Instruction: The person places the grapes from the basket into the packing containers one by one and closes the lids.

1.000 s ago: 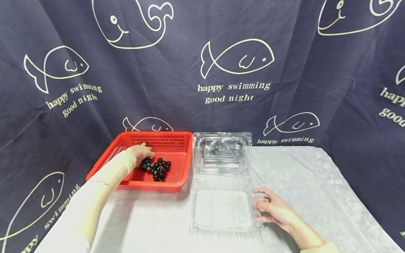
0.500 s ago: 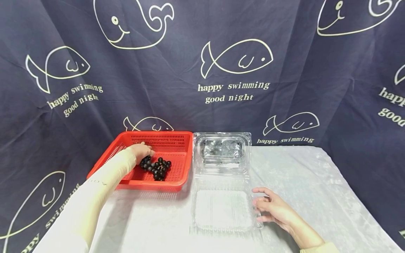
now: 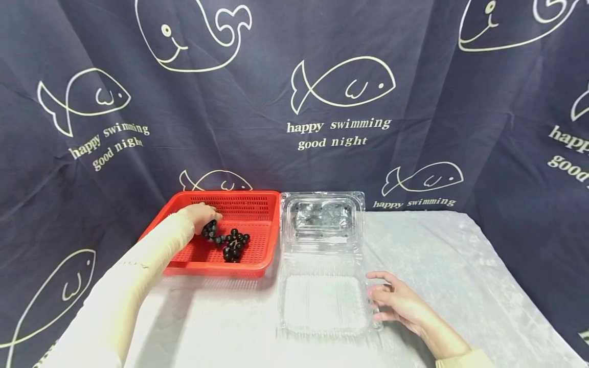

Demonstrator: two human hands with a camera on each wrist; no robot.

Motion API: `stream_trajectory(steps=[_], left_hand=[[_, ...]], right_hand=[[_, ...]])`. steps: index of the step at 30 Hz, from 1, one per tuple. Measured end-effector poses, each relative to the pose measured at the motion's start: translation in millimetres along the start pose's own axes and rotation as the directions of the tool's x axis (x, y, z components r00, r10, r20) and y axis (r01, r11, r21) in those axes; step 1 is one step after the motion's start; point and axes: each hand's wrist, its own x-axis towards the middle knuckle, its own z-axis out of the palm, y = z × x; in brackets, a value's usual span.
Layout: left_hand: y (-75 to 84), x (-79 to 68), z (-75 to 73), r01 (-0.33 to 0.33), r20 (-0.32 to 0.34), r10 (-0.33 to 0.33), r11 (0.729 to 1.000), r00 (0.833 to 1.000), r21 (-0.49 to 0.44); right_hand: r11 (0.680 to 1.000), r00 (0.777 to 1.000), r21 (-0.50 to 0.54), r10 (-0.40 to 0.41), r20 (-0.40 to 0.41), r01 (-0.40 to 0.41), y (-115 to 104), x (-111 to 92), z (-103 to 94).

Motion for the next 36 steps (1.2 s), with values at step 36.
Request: stream_trajectory(steps=[36], left_hand=[[8.7, -24.4, -35.4, -0.119, -0.146, 0.125, 0.992, 0.981, 0.05]], right_hand=[[1.0, 1.0, 0.0, -0.012, 0.021, 0.012, -7, 1, -1.1]])
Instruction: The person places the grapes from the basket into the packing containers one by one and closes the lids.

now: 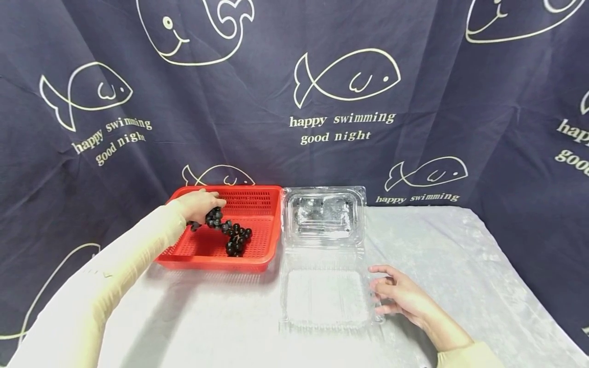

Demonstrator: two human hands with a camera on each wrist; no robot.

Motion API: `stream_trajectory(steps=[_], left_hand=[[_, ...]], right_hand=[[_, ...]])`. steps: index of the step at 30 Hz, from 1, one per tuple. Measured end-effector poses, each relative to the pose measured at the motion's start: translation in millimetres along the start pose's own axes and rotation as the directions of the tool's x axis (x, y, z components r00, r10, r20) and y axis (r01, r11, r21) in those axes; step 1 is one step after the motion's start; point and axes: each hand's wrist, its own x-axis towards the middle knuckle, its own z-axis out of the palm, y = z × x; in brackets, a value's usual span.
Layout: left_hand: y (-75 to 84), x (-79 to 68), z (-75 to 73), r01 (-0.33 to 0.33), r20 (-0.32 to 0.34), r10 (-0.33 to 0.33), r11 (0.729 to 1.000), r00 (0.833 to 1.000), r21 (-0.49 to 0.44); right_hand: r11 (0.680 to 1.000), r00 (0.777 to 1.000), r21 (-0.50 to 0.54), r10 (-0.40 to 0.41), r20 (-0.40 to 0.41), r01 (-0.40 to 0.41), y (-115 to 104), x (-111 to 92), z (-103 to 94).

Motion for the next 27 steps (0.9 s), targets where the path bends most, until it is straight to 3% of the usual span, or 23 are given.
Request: stream_trajectory(steps=[5, 9, 14, 20, 27], left_hand=[[3.3, -2.1, -3.3, 0.009, -0.05, -0.007, 0.999, 0.999, 0.034], [4.1, -3.8, -6.2, 0.022, -0.133, -0.013, 0.998, 0.991, 0.066], [3.5, -1.5, -7.1, 0.11, -0.196, -0.091, 0.99, 0.976, 0.086], [9.2, -1.6, -9.3, 0.183, -0.255, -0.161, 0.981, 0.953, 0.063], [16.2, -4.7, -10.4, 0.224, -0.341, -0.203, 0.974, 0.918, 0.023]], right_hand=[[1.0, 1.0, -0.002, -0.005, 0.003, 0.005, 0, 0, 0.4], [1.0, 1.0, 0.0, 0.0, -0.003, 0.0, 1, 1, 0.6], [1.0, 1.0, -0.007, 0.005, -0.022, -0.005, 0, 1, 1.0], [1.0, 1.0, -0.011, 0.008, -0.03, -0.008, 0, 1, 1.2], [1.0, 1.0, -0.008, -0.007, -0.025, 0.007, 0, 0, 1.9]])
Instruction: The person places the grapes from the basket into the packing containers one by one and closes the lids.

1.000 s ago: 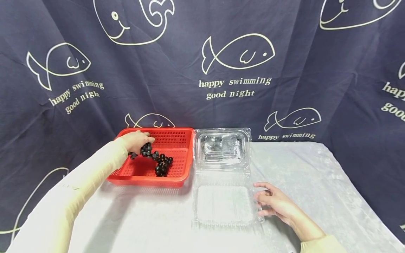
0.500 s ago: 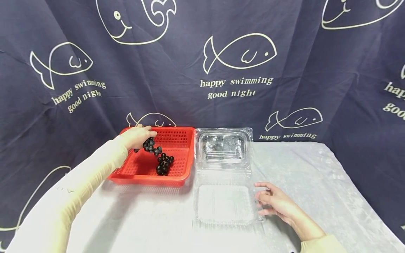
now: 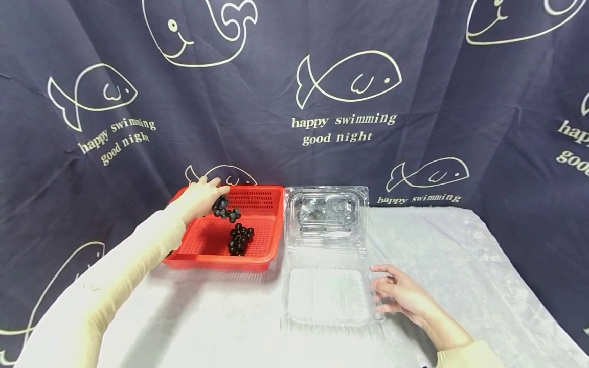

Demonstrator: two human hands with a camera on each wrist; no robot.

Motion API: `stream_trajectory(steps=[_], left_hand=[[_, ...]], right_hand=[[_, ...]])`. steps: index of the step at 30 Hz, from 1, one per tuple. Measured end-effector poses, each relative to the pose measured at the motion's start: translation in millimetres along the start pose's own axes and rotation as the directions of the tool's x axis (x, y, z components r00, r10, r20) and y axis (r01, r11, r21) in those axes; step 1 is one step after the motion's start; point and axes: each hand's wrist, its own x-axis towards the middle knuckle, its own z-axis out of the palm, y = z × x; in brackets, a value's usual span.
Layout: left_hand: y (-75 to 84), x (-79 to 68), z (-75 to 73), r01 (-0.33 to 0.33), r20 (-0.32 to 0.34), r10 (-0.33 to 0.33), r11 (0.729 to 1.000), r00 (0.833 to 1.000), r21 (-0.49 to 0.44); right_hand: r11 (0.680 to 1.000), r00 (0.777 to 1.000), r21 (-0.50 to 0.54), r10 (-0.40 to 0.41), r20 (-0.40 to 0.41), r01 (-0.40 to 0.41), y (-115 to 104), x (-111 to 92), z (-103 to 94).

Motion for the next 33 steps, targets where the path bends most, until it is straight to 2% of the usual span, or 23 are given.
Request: stream_trajectory(steps=[9, 18, 26, 33], left_hand=[[4.7, -4.3, -2.5, 0.044, -0.089, -0.044, 0.999, 0.995, -0.001], [12.4, -7.0, -9.6, 0.095, -0.137, -0.098, 0.995, 0.986, -0.029], [21.7, -11.8, -18.0, 0.128, -0.223, -0.142, 0.989, 0.965, -0.076], [29.2, -11.0, -22.1, 0.157, -0.301, -0.186, 0.98, 0.935, -0.118]], right_hand=[[1.0, 1.0, 0.001, -0.001, 0.003, 0.001, 1, 0, -0.3], [1.0, 0.999, 0.003, -0.03, 0.016, 0.03, 2, 0, 0.0], [1.0, 1.0, 0.013, -0.028, 0.002, 0.027, 2, 1, 2.5], [0.998, 0.999, 0.044, -0.04, 0.012, 0.039, 3, 2, 2.4]])
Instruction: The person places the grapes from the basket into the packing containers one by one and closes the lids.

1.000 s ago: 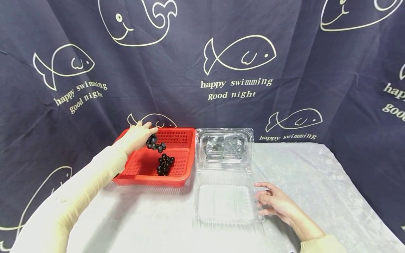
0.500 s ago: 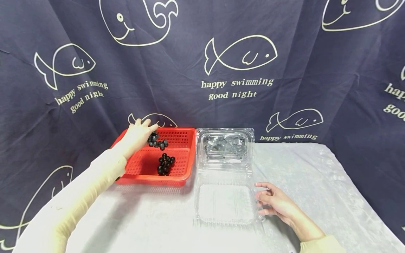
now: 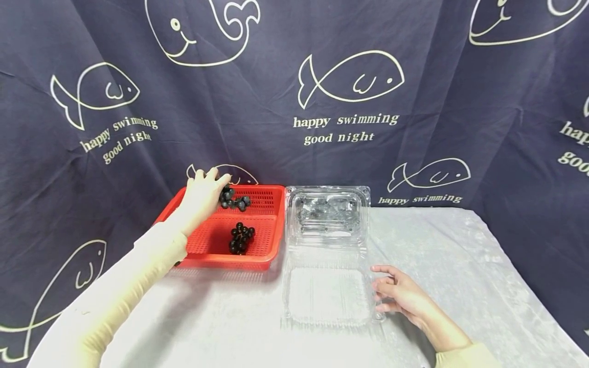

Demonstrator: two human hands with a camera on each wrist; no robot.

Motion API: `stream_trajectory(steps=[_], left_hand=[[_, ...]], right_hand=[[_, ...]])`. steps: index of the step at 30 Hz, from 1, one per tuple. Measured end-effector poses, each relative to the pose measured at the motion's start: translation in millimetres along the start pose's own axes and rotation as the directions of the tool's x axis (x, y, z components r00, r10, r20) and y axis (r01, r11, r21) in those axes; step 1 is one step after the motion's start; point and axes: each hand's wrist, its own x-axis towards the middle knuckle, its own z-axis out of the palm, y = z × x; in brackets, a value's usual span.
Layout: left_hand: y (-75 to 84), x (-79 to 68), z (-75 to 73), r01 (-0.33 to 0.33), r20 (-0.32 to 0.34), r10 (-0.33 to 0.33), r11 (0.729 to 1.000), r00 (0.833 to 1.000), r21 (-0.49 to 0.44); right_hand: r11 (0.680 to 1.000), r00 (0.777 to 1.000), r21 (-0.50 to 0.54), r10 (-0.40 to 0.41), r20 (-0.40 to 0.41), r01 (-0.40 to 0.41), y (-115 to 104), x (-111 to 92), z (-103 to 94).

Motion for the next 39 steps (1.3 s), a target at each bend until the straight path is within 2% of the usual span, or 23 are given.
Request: stream_trajectory(steps=[5, 11, 17, 24, 32, 39], left_hand=[[9.1, -0.8, -2.5, -0.004, -0.054, 0.004, 1.0, 0.999, -0.004], [19.8, 1.4, -9.0, -0.003, -0.095, 0.002, 1.0, 0.995, -0.007], [30.1, 5.9, -18.4, 0.018, -0.114, -0.019, 1.0, 0.993, -0.011], [46.0, 7.2, -22.0, 0.015, -0.134, -0.018, 1.0, 0.991, -0.02], [65.5, 1.7, -25.6, -0.034, -0.229, 0.018, 0.997, 0.973, -0.065], [79.5, -1.9, -27.2, -0.089, -0.293, 0.066, 0.994, 0.954, -0.066]], right_hand=[[1.0, 1.0, 0.01, -0.015, 0.009, 0.015, 2, 0, -0.2], [1.0, 1.0, -0.003, 0.005, -0.01, -0.005, 2, 0, 0.7], [1.0, 1.0, 0.023, -0.017, 0.008, 0.017, 2, 0, -0.4], [0.999, 1.0, 0.034, -0.014, 0.007, 0.013, 2, 0, -1.1], [0.998, 1.0, 0.049, -0.026, 0.016, 0.025, 2, 0, -0.4], [0.999, 1.0, 0.046, -0.024, 0.015, 0.023, 2, 1, 0.0]])
